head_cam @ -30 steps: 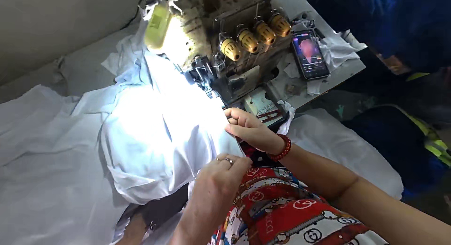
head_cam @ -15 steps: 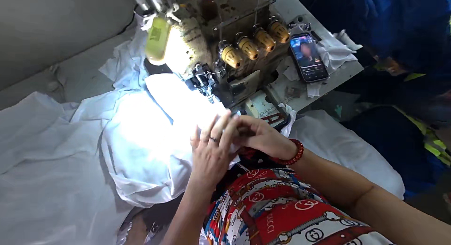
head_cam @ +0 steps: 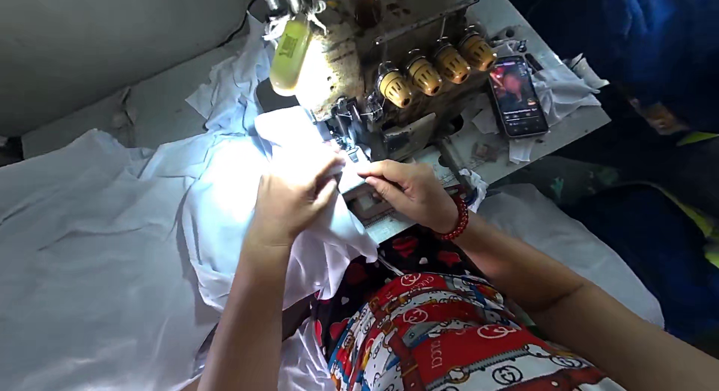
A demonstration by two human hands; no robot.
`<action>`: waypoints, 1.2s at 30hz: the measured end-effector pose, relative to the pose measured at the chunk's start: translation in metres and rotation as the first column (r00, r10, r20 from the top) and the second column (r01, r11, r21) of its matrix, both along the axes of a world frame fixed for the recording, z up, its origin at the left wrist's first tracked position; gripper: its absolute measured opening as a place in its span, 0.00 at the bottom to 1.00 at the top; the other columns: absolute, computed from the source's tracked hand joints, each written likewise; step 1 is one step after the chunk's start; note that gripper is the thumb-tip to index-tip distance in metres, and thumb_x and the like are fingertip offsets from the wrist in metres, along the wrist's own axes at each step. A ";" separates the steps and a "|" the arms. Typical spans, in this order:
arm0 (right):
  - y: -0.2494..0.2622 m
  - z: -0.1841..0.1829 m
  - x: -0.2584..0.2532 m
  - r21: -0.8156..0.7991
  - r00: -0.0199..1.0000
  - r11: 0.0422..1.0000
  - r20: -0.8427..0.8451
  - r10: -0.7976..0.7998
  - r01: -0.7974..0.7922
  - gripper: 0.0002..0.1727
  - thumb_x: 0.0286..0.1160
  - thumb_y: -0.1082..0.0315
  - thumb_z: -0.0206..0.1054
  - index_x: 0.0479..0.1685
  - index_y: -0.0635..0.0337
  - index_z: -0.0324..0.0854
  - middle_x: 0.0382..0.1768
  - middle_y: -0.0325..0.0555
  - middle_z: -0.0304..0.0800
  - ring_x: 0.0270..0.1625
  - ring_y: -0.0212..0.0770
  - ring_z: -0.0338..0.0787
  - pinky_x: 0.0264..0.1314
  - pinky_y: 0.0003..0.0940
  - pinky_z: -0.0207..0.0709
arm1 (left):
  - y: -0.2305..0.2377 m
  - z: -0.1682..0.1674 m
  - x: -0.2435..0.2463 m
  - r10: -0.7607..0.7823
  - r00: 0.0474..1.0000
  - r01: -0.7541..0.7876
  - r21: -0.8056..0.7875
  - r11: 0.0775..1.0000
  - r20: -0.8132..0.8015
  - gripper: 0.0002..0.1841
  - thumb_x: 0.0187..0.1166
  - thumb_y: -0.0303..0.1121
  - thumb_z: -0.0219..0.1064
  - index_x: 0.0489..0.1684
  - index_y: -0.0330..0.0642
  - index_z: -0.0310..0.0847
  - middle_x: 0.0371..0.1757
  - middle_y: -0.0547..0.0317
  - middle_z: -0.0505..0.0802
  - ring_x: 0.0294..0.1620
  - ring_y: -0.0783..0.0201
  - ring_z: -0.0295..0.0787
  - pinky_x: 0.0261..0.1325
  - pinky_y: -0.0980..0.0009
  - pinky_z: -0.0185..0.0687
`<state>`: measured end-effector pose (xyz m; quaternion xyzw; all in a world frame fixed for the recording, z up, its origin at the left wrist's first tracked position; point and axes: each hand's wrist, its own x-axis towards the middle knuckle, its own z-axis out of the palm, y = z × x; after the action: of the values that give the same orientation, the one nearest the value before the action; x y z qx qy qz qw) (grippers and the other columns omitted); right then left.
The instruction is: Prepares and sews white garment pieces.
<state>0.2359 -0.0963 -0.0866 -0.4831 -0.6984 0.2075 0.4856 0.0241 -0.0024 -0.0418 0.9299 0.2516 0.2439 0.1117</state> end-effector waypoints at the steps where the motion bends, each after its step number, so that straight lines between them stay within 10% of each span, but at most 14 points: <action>1: -0.001 0.000 0.000 -0.007 1.000 1.000 0.007 0.004 -0.004 0.13 0.84 0.71 0.60 0.54 0.65 0.88 0.40 0.45 0.95 0.34 0.33 0.92 0.37 0.33 0.88 | 0.003 0.002 0.002 0.046 0.999 -0.046 -0.007 0.999 -0.002 0.16 0.77 0.32 0.59 0.53 0.41 0.93 0.58 0.47 0.95 0.61 0.47 0.91 0.62 0.44 0.80; 7: -0.015 0.007 -0.005 -0.065 0.994 0.993 -0.051 0.096 -0.099 0.11 0.81 0.71 0.62 0.51 0.67 0.88 0.32 0.45 0.93 0.29 0.32 0.89 0.33 0.31 0.85 | 0.003 0.016 0.016 0.403 0.912 -0.409 -0.137 0.902 -0.069 0.18 0.88 0.37 0.56 0.60 0.32 0.84 0.56 0.35 0.90 0.58 0.38 0.87 0.61 0.38 0.77; 16: -0.027 0.003 -0.033 0.096 0.969 0.964 0.004 0.248 -0.248 0.19 0.81 0.74 0.63 0.69 0.67 0.83 0.72 0.62 0.83 0.48 0.46 0.94 0.45 0.37 0.87 | -0.076 -0.007 -0.030 0.562 0.825 -0.553 -0.116 0.825 0.060 0.16 0.85 0.37 0.60 0.42 0.29 0.86 0.37 0.42 0.90 0.34 0.58 0.85 0.38 0.64 0.79; 20: -0.021 0.005 -0.027 0.148 0.925 0.914 0.103 0.366 -0.378 0.21 0.81 0.79 0.58 0.71 0.68 0.81 0.70 0.60 0.86 0.44 0.48 0.96 0.37 0.37 0.86 | -0.118 -0.008 -0.014 0.436 0.899 -0.427 -0.144 0.893 0.037 0.15 0.83 0.38 0.61 0.40 0.34 0.89 0.33 0.51 0.92 0.32 0.62 0.87 0.37 0.67 0.83; 25: -0.010 0.005 0.008 0.107 0.982 0.981 0.118 0.147 -0.160 0.10 0.80 0.67 0.67 0.38 0.62 0.92 0.36 0.46 0.89 0.37 0.37 0.89 0.36 0.30 0.82 | -0.101 -0.006 0.007 0.385 0.923 -0.385 0.050 0.922 0.011 0.17 0.85 0.43 0.61 0.37 0.41 0.92 0.31 0.54 0.94 0.35 0.52 0.88 0.43 0.55 0.75; 33: -0.033 0.001 0.025 0.006 0.995 0.998 0.074 0.066 -0.066 0.11 0.81 0.64 0.65 0.41 0.61 0.91 0.36 0.44 0.86 0.36 0.33 0.85 0.37 0.26 0.80 | -0.097 0.001 0.006 0.272 0.962 -0.274 0.055 0.960 0.031 0.17 0.84 0.43 0.60 0.32 0.46 0.92 0.32 0.59 0.95 0.47 0.56 0.91 0.58 0.56 0.73; 36: -0.057 0.002 0.011 0.010 0.985 0.986 0.062 0.164 -0.165 0.18 0.77 0.53 0.70 0.50 0.61 0.90 0.50 0.49 0.90 0.56 0.43 0.88 0.60 0.41 0.81 | -0.108 0.010 -0.005 0.086 0.995 -0.082 -0.067 0.994 0.059 0.15 0.83 0.41 0.60 0.31 0.44 0.90 0.28 0.60 0.91 0.37 0.65 0.88 0.48 0.68 0.80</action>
<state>0.2472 -0.1528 -0.0849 -0.4262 -0.7519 0.2266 0.4490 0.0186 -0.1109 -0.0318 0.9065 0.2947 0.2686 0.1391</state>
